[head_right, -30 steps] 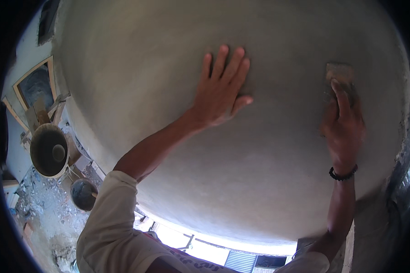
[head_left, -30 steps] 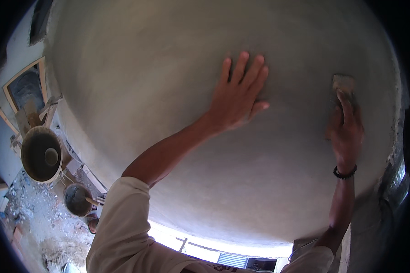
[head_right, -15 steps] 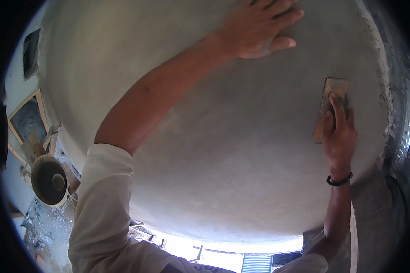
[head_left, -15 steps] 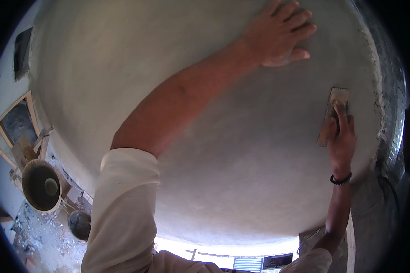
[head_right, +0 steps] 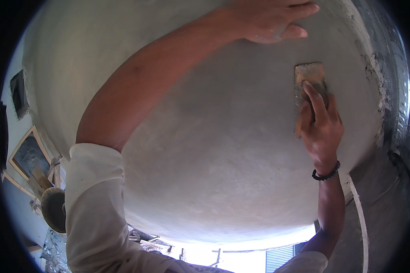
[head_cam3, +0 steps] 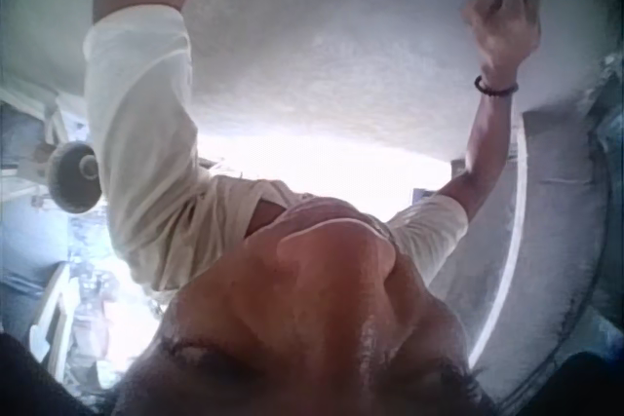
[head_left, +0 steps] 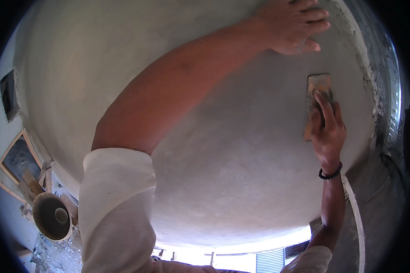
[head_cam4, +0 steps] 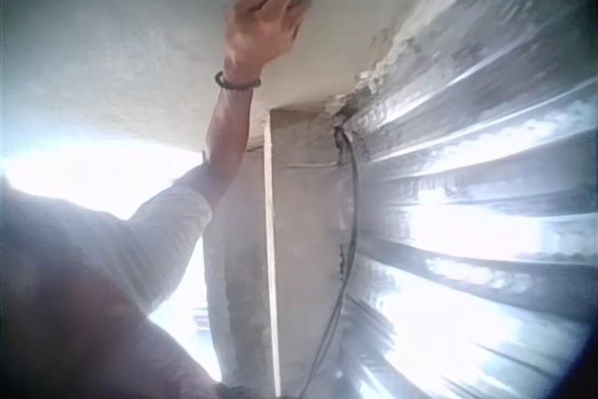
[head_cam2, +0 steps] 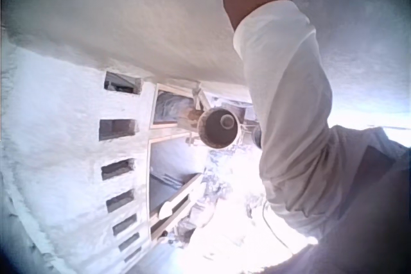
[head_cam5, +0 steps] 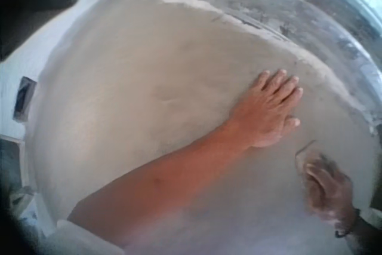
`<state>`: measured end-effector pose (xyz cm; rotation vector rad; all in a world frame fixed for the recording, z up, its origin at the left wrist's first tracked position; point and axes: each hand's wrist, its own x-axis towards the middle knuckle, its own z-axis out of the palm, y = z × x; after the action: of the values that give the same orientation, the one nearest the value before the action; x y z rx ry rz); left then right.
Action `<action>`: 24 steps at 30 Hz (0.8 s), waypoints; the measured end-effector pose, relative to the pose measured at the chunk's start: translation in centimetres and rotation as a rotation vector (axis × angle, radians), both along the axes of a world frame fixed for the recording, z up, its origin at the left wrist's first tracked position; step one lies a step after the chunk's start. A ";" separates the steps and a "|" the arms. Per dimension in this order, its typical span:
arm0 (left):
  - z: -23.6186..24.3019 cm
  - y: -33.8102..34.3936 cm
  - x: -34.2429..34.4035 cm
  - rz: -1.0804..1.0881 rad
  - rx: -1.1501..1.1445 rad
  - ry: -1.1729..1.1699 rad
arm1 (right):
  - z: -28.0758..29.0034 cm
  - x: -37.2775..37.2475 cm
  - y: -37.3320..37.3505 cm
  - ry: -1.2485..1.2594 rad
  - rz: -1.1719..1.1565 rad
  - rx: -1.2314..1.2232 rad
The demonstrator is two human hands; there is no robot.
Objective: The person uses a wooden smoothing tool and their hands to finish a plastered wall surface. They rub the tool across the wet plaster, occasionally using their bare palm to check the texture and further smooth the material.
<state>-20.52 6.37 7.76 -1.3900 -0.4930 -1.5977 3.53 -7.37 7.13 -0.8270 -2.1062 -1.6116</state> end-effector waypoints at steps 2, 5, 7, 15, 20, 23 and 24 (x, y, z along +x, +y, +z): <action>0.1 -0.3 -0.6 0.007 0.005 -0.012 | 0.5 0.0 -0.2 0.027 0.001 0.006; -2.0 -0.5 -0.7 0.028 0.017 -0.025 | 0.4 0.1 -0.1 0.038 -0.017 0.011; -3.9 -1.3 -0.9 0.081 0.072 -0.026 | 0.3 0.2 -0.1 0.047 -0.038 0.017; -7.8 -2.6 -0.2 0.104 -0.188 0.052 | 0.4 -0.5 -0.8 -0.001 -0.085 0.047; -8.7 -2.0 0.4 0.046 -0.261 -0.094 | 4.0 -8.1 2.3 0.015 -0.030 0.090; -10.1 -2.5 -1.4 0.049 -0.304 -0.255 | 2.3 -8.8 1.0 -0.052 -0.138 0.027; -11.1 -2.3 -1.9 0.047 -0.337 -0.283 | 1.7 -8.7 0.5 -0.082 -0.178 -0.004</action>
<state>-22.40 4.06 -3.36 -1.3851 -0.9939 -1.7378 -5.16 -6.84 8.79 -0.9903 -2.1449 -1.7586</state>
